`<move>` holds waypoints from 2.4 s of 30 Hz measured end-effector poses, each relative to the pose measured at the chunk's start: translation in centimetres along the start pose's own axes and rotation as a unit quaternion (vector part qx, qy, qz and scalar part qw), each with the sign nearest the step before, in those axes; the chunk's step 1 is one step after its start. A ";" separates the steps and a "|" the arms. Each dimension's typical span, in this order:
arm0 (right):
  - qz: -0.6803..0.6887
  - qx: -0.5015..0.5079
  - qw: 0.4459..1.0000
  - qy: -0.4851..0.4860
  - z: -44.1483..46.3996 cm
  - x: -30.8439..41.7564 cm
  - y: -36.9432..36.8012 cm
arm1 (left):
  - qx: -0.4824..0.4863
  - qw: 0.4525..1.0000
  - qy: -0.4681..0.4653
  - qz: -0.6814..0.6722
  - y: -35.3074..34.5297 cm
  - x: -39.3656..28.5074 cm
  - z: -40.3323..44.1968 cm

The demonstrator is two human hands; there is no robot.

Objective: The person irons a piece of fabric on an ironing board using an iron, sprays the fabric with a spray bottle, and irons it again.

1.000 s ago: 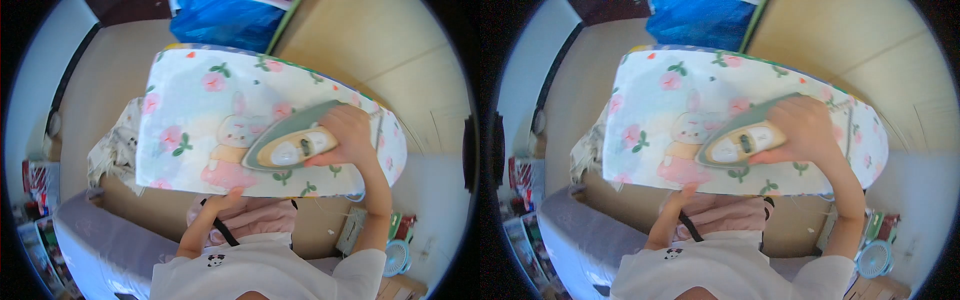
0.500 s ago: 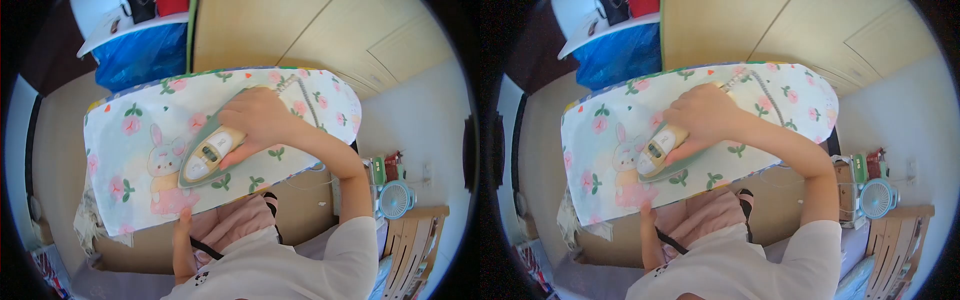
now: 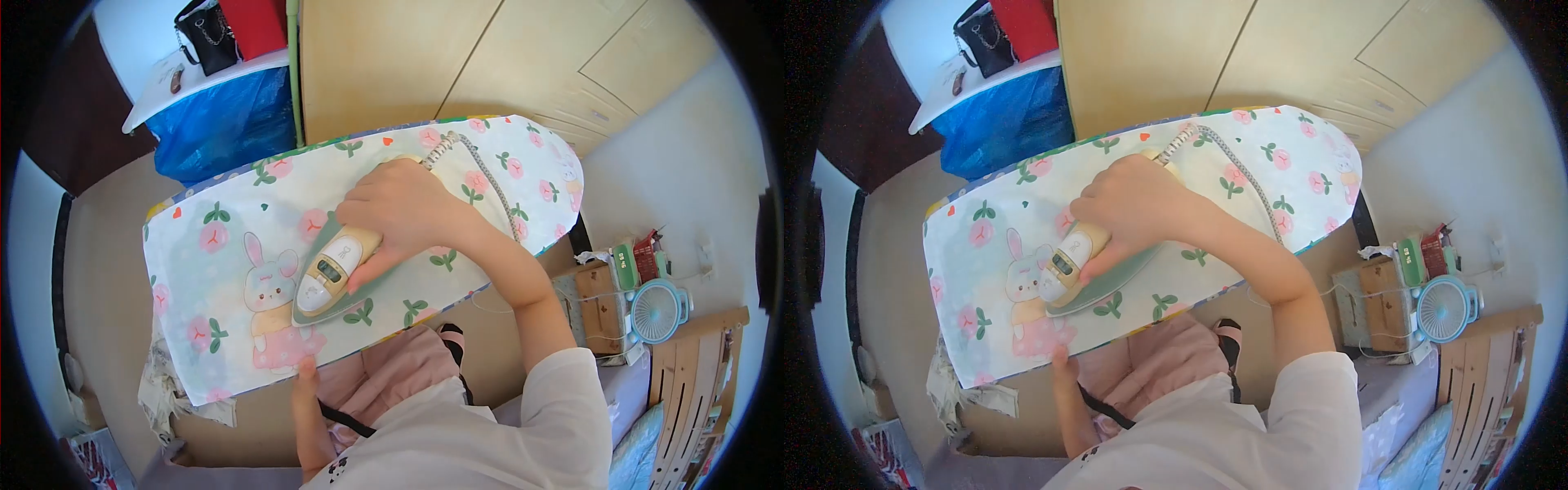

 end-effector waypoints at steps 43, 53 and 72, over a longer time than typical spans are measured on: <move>0.014 -0.007 1.000 0.004 -0.1 0.0 0.0 | 0.194 0.971 -0.039 -0.138 -3.5 -4.2 3.2; 0.019 0.004 1.000 0.001 0.0 -0.1 -0.1 | 0.233 0.956 -0.050 -0.169 -4.4 -5.5 3.9; 0.021 0.012 1.000 0.012 0.3 0.2 0.0 | -0.170 0.873 -0.258 0.376 -0.3 -22.1 -1.3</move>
Point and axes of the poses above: each hand's wrist, its own z-axis towards the middle knuckle, its own y-axis out of the back of the hand, x = y × z, the point moved 6 cm from there along z, towards the middle knuckle, and after that the axes turned 11 degrees about -y, right-handed, at the moved point
